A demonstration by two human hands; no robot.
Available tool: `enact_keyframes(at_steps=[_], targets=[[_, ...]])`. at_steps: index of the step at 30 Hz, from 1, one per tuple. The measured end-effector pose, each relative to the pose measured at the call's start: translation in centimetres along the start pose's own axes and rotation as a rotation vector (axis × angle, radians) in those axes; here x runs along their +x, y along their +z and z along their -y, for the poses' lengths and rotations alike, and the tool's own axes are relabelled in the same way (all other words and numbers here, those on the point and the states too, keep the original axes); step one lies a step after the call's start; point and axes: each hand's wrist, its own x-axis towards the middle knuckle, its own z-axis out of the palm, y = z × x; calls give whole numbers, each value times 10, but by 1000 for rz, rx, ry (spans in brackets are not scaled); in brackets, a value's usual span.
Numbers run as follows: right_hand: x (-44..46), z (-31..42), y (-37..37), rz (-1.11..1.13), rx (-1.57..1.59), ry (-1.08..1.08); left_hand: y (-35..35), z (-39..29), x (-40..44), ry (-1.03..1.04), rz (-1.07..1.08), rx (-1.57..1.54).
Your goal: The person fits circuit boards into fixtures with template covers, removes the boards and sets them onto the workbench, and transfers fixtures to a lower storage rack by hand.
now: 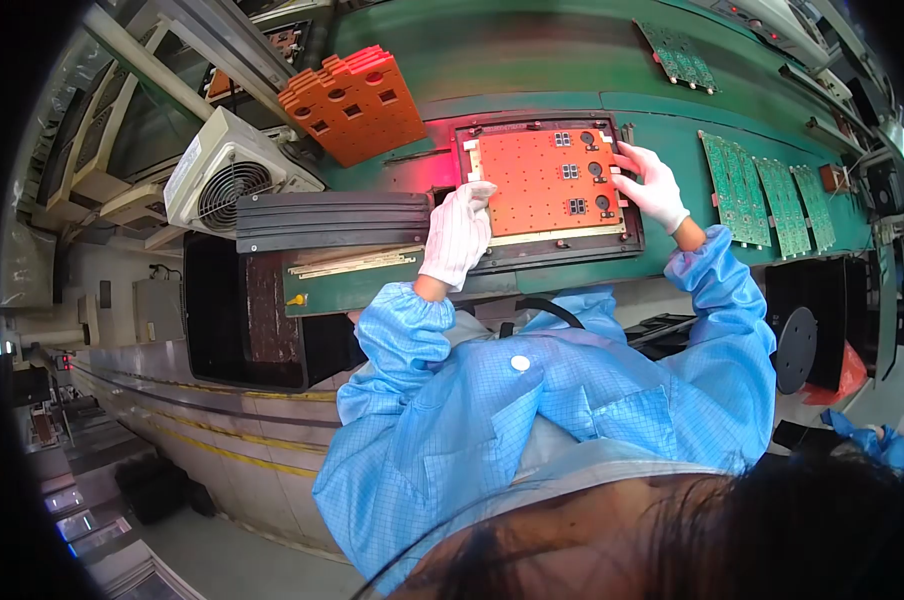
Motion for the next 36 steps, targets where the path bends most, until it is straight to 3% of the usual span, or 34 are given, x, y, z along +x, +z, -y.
enact_keyframes(at_steps=[2,3,5,6,7,9,10,11,13,15,19,21,23,26,27,29,33,35,36], targets=[[2,-11,5,53,475,121,0,0,-1,-3,-5,12],[1,-4,1,46,470,119,0,-1,-2,4,-6,8],[-4,13,-4,105,828,116,-1,1,-4,35,-54,-161],[-5,22,-2,178,799,67,-1,4,-5,42,-47,-173],[-7,41,-3,200,429,-42,1,3,-6,38,-44,-178],[-5,62,12,116,409,-202,0,0,-5,-18,-29,-80],[3,57,19,-79,19,-359,2,2,-6,12,-30,-74],[8,47,23,-87,15,-360,2,3,-7,21,-29,-74],[17,42,19,-231,-517,-246,0,2,-9,7,-20,-59],[9,42,19,-265,-595,-201,2,5,-8,22,-46,-98],[0,23,25,-120,-633,-179,3,0,-12,35,-95,-177],[3,12,22,-172,-262,-95,2,0,-11,32,-88,-120],[3,5,16,-130,-182,-12,2,4,-9,37,-88,-130],[0,8,9,-38,568,139,-1,8,-8,-78,53,-107],[0,11,5,-40,575,143,1,11,-8,-78,59,-103],[4,14,0,-40,877,114,5,19,-9,-29,-2,-240],[28,38,-10,-7,1094,20,-17,-10,-3,-70,-7,-387],[45,65,-19,4,1109,-27,-30,-19,3,-221,-60,-862],[55,80,-23,-22,1033,-99,-27,-4,4,-110,-109,-676]])
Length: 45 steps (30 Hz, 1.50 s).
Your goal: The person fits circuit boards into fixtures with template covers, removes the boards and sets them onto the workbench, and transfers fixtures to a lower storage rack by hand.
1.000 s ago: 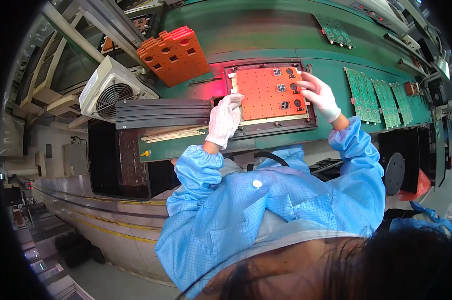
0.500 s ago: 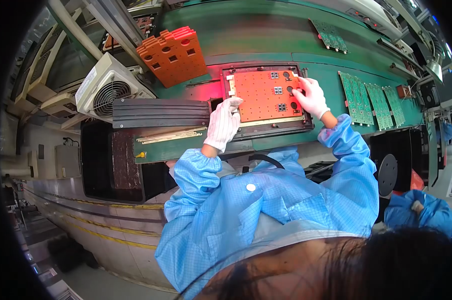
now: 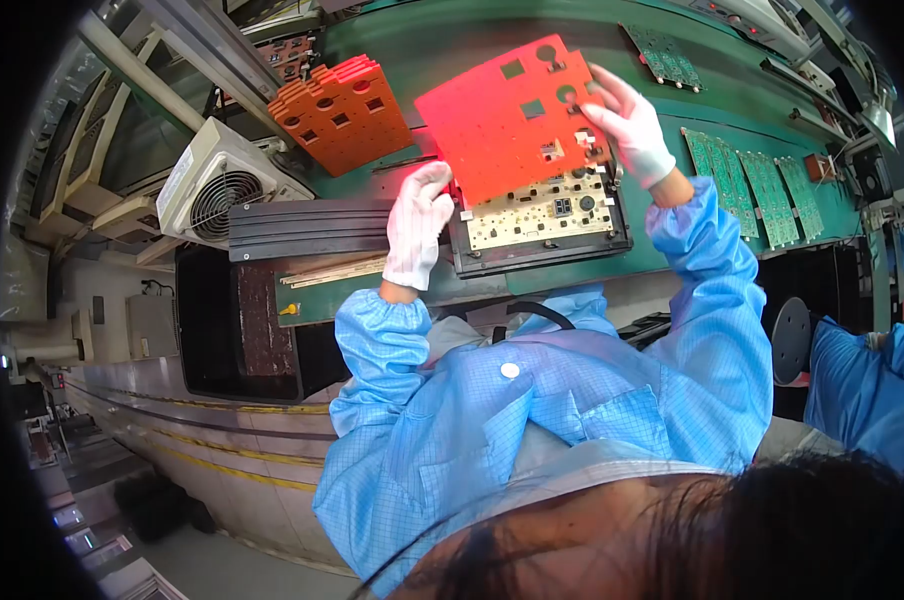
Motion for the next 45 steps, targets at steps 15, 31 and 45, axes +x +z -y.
enact_keyframes(at_steps=[15,31,45], targets=[[94,-14,210,551,-603,-742,15,48,-2,386,-117,1042],[130,26,112,383,-1174,-1111,12,19,-3,218,-32,800],[23,1,-76,153,-946,69,24,39,-4,-315,-44,-159]])
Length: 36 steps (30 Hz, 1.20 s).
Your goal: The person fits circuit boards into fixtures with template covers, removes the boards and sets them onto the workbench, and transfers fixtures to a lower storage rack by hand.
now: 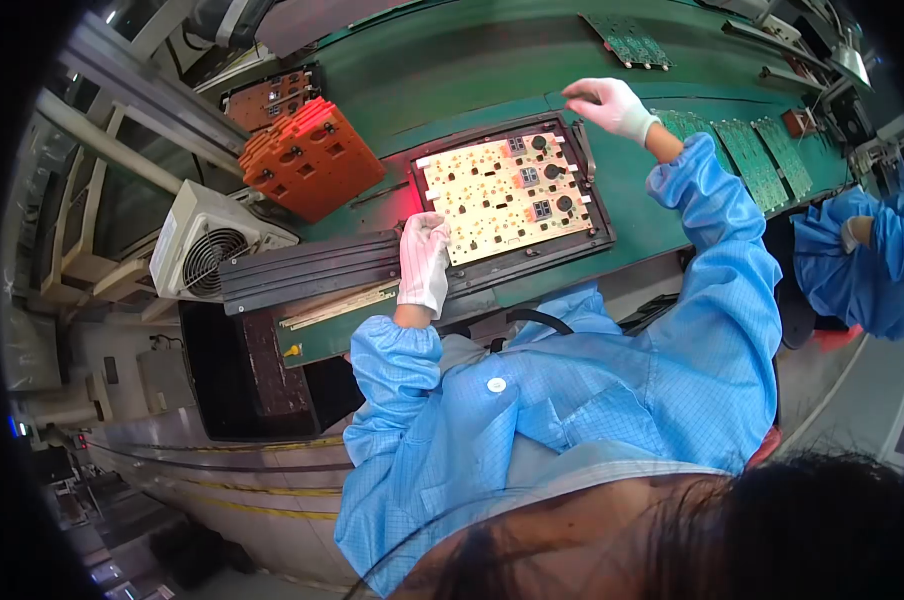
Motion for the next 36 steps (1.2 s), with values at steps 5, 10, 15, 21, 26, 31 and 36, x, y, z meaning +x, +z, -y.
enact_keyframes(at_steps=[5,10,15,21,26,31,36], targets=[[-30,-38,2,-23,280,57,-1,-15,-11,33,21,-105],[-69,-31,11,-73,389,138,-2,-32,-3,70,71,-178],[-93,-27,17,-102,499,184,16,-45,1,116,58,-134],[-109,-31,26,-95,626,283,27,-35,18,75,124,-149],[-135,-28,29,-68,595,298,50,-44,29,8,160,-161],[-152,-37,32,-104,896,437,75,-59,44,21,236,-31],[-155,-58,52,-246,1056,446,108,-78,57,59,288,54]])
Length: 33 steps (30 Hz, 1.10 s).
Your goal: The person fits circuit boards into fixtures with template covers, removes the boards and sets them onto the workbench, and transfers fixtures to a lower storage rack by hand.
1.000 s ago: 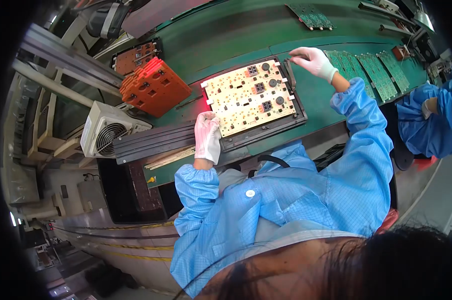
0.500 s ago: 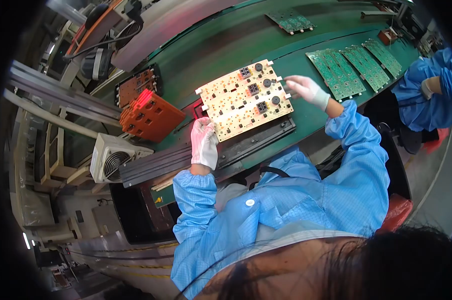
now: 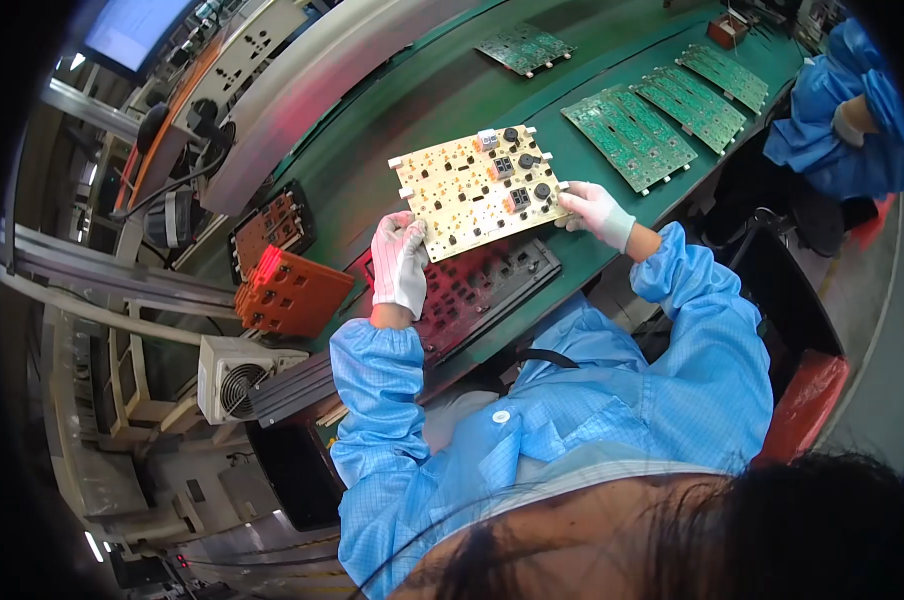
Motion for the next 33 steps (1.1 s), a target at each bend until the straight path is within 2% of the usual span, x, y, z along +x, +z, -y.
enact_keyframes(at_steps=[1,2,4,5,6,9,11,14,16,18,20,21,23,26,28,32,33], targets=[[-4,3,7,-100,44,-51,11,-17,-4,-14,16,95],[3,-3,2,-108,54,-58,18,-24,0,-14,28,104],[10,-14,-1,-65,165,1,29,-26,8,-4,-19,235],[10,-21,2,-123,212,45,32,-27,16,-6,-50,236],[11,-20,2,-45,281,115,35,-31,18,6,-39,240],[9,-23,7,-40,365,91,36,-43,11,-14,-52,259],[5,-22,11,-46,423,-16,34,-48,7,0,-45,316],[-2,-13,18,-80,361,-32,27,-42,3,7,-55,378],[-2,-12,12,-50,299,-52,16,-29,1,21,-37,79],[-2,-10,15,-22,236,-69,-3,-22,-9,24,8,177],[-8,-4,22,-55,193,-88,-19,-2,-11,50,-33,23],[-10,-1,25,-50,184,-88,-18,-3,-20,29,-37,-170],[-9,8,35,38,331,-21,-37,3,-26,49,-39,-214],[-6,25,51,189,276,-21,-50,-19,-44,124,-3,-246],[-5,42,78,441,271,-179,-68,-34,-58,151,-10,-264],[2,73,126,544,161,-214,-95,-74,-87,289,-121,-141],[9,75,135,590,144,-201,-99,-78,-88,259,-181,-215]])
